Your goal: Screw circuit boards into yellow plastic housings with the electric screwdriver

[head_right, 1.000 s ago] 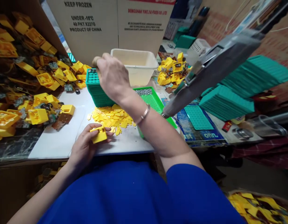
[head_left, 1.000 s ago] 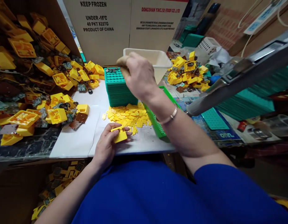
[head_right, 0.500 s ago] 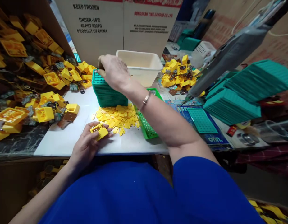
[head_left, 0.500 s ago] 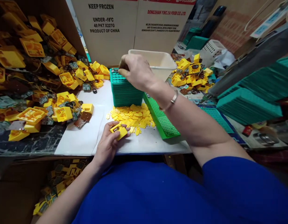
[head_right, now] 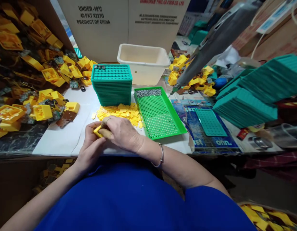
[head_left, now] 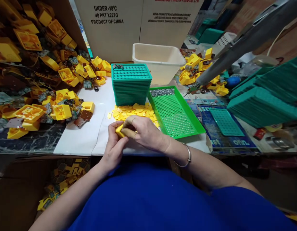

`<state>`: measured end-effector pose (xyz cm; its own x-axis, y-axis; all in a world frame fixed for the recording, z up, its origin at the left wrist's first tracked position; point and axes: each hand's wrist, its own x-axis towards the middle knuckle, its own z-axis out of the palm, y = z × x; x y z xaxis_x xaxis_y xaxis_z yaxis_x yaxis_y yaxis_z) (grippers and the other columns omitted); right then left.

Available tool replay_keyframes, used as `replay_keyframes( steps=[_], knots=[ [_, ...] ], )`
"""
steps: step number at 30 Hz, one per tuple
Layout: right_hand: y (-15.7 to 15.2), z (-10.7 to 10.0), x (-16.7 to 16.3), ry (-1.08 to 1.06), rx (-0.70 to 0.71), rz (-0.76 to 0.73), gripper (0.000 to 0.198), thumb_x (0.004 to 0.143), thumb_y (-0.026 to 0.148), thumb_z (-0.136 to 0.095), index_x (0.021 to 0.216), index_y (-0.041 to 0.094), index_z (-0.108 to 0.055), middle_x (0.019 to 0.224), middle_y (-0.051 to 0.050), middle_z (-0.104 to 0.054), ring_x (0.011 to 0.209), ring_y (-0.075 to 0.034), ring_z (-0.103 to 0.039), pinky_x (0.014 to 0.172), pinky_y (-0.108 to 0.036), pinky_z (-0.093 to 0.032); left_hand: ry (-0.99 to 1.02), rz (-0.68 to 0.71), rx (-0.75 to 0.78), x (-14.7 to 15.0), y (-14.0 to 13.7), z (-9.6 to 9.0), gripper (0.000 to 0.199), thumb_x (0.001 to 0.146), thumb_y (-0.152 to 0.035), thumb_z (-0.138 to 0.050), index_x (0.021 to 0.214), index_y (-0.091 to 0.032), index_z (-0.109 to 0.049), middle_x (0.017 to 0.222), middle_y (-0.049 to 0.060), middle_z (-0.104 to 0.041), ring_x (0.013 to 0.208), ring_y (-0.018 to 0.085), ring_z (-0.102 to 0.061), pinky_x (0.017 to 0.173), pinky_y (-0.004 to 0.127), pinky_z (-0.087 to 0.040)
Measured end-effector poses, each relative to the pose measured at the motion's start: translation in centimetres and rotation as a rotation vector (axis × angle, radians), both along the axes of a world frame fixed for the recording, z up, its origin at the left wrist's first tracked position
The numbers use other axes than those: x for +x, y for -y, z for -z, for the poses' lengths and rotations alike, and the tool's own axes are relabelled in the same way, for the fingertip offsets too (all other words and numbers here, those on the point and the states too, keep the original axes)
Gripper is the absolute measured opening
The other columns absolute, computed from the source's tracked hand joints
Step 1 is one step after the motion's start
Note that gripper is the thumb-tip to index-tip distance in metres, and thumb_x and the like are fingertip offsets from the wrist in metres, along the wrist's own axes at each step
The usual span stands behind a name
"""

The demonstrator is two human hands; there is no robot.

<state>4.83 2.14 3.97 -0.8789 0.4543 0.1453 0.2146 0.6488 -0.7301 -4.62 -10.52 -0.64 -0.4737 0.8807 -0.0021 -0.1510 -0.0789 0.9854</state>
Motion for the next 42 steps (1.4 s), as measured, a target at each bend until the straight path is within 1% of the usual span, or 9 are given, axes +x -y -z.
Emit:
replay_keyframes(
  steps=[4, 7, 9, 14, 18, 23, 29, 35, 42],
  knots=[
    [-1.1, 0.4, 0.0, 0.093, -0.2, 0.059, 0.032, 0.074, 0.033, -0.078, 0.089, 0.016, -0.056, 0.066, 0.006, -0.054, 0.061, -0.008, -0.049, 0.061, -0.022, -0.036, -0.011, 0.038, -0.029, -0.5, 0.3, -0.1, 0.031, 0.086, -0.027, -0.064, 0.115, -0.026, -0.055, 0.121, 0.003, -0.06, 0.108, 0.019, -0.058, 0.098, 0.034, -0.044],
    [-2.0, 0.0, -0.4, 0.165, -0.247, -0.049, 0.027, 0.081, 0.04, -0.071, 0.086, 0.015, -0.061, 0.07, 0.003, -0.061, 0.063, -0.009, -0.053, 0.062, -0.022, -0.036, 0.138, 0.083, -0.091, -1.4, 1.0, -0.5, 0.024, 0.088, -0.032, -0.064, 0.11, -0.024, -0.06, 0.114, 0.004, -0.067, 0.099, 0.02, -0.065, 0.087, 0.034, -0.052],
    [-2.2, -0.8, -1.3, 0.146, -0.13, -0.088, 0.023, 0.091, 0.036, -0.06, 0.088, 0.014, -0.066, 0.082, -0.002, -0.069, 0.075, -0.011, -0.06, 0.068, -0.023, -0.039, 0.238, 0.085, -0.115, -2.1, 1.6, -0.9, 0.021, 0.088, -0.033, -0.063, 0.106, -0.022, -0.062, 0.105, 0.005, -0.071, 0.089, 0.02, -0.069, 0.078, 0.033, -0.055],
    [-1.5, -2.0, -6.5, 0.37, 0.451, -0.076, 0.027, 0.095, 0.021, -0.047, 0.105, 0.015, -0.072, 0.111, -0.014, -0.071, 0.099, -0.024, -0.066, 0.074, -0.031, -0.045, 0.263, 0.022, -0.112, -3.8, 3.3, -1.9, 0.017, 0.083, -0.029, -0.067, 0.097, -0.019, -0.064, 0.094, 0.008, -0.076, 0.082, 0.024, -0.073, 0.064, 0.032, -0.058],
    [-0.8, -1.3, -10.7, 0.499, 0.591, -0.129, 0.03, 0.092, 0.017, -0.047, 0.107, 0.01, -0.072, 0.108, -0.02, -0.071, 0.099, -0.028, -0.068, 0.073, -0.033, -0.051, 0.233, -0.077, -0.089, -4.7, 3.8, -2.2, 0.019, 0.081, -0.028, -0.07, 0.097, -0.018, -0.065, 0.093, 0.008, -0.076, 0.08, 0.023, -0.073, 0.065, 0.032, -0.059],
    [-0.5, -0.9, -11.9, 0.511, 0.573, -0.149, 0.031, 0.089, 0.01, -0.046, 0.107, 0.008, -0.072, 0.106, -0.022, -0.071, 0.101, -0.029, -0.068, 0.073, -0.033, -0.051, 0.282, -0.134, -0.076, -5.2, 3.9, -2.1, 0.019, 0.076, -0.024, -0.072, 0.093, -0.019, -0.065, 0.1, 0.008, -0.076, 0.087, 0.024, -0.074, 0.071, 0.034, -0.06],
    [-0.8, -0.5, -10.7, 0.466, 0.523, -0.194, 0.034, 0.093, 0.015, -0.04, 0.113, 0.017, -0.067, 0.115, -0.015, -0.069, 0.101, -0.028, -0.066, 0.071, -0.033, -0.048, 0.353, -0.138, -0.084, -5.4, 3.6, -1.9, 0.019, 0.076, -0.023, -0.07, 0.093, -0.018, -0.062, 0.092, 0.008, -0.077, 0.081, 0.024, -0.074, 0.067, 0.034, -0.06],
    [-1.9, 0.8, -11.2, 0.446, 0.429, -0.214, 0.024, 0.081, 0.015, -0.06, 0.103, 0.012, -0.07, 0.107, -0.015, -0.072, 0.092, -0.023, -0.066, 0.066, -0.027, -0.041, 0.332, -0.191, -0.072, -5.3, 2.9, -1.8, 0.022, 0.076, -0.022, -0.068, 0.095, -0.019, -0.057, 0.088, 0.008, -0.077, 0.081, 0.024, -0.074, 0.069, 0.035, -0.06],
    [-1.9, -1.4, -7.7, 0.17, 0.295, -0.154, 0.018, 0.09, 0.026, -0.061, 0.104, 0.017, -0.068, 0.092, -0.005, -0.072, 0.08, -0.014, -0.062, 0.068, -0.024, -0.038, 0.324, -0.188, -0.087, -5.1, 2.7, -2.4, 0.02, 0.076, -0.022, -0.067, 0.092, -0.018, -0.057, 0.082, 0.006, -0.076, 0.075, 0.023, -0.074, 0.062, 0.032, -0.059]
  ],
)
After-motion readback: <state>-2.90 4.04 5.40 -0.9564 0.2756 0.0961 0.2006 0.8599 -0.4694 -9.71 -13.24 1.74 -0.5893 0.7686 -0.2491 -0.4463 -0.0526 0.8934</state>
